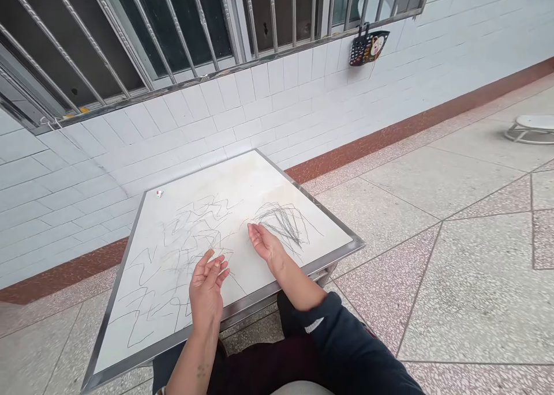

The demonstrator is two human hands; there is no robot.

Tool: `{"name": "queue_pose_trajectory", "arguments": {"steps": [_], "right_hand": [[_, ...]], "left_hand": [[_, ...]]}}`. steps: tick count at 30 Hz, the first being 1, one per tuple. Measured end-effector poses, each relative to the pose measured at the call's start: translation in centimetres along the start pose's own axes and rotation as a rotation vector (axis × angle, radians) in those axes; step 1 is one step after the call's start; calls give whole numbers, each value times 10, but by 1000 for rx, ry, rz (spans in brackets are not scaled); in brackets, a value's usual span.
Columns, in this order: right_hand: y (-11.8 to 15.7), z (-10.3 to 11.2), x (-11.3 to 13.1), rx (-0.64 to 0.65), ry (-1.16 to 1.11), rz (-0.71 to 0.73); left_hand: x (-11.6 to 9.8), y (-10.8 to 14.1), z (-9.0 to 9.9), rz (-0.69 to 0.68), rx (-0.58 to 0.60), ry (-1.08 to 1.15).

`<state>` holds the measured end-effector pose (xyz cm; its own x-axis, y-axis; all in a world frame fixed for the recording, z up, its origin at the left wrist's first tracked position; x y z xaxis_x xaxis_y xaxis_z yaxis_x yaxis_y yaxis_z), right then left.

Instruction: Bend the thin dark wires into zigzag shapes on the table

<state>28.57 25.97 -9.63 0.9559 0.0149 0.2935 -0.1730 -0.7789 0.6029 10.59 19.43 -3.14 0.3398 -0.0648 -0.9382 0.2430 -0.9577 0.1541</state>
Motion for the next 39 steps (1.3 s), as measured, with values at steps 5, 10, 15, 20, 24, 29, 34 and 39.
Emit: {"name": "queue_pose_trajectory", "arguments": {"steps": [5, 10, 15, 20, 24, 29, 34, 39], "right_hand": [[50, 7, -10, 1, 183, 110], [158, -20, -24, 397, 949, 802], [193, -29, -39, 438, 1116, 952], [194, -26, -41, 399, 1066, 851], [204, -26, -49, 455, 1120, 830], [217, -27, -75, 567, 1192, 773], [226, -28, -95, 604, 1235, 753], [231, -29, -99, 592, 1247, 793]], "left_hand": [[-24, 25, 17, -73, -42, -39], [-43, 53, 15, -185, 56, -139], [-50, 79, 18, -278, 95, -290], [-69, 99, 54, -432, 34, -397], [-98, 102, 100, -479, -152, -350], [-112, 103, 121, -424, -84, -229], [-105, 107, 131, -361, -51, -220], [-103, 111, 135, -349, -49, -223]]}}
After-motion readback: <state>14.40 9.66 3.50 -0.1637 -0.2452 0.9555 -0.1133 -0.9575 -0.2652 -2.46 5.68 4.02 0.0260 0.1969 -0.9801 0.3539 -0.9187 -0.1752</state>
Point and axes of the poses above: each hand's wrist, its own y-axis away from the middle knuckle, its own z-axis out of the back of the hand, x = y × z, the point moved 6 cm from there along -y, towards the middle knuckle, and after that the axes turned 12 degrees about -x, right-handed, at the moved point
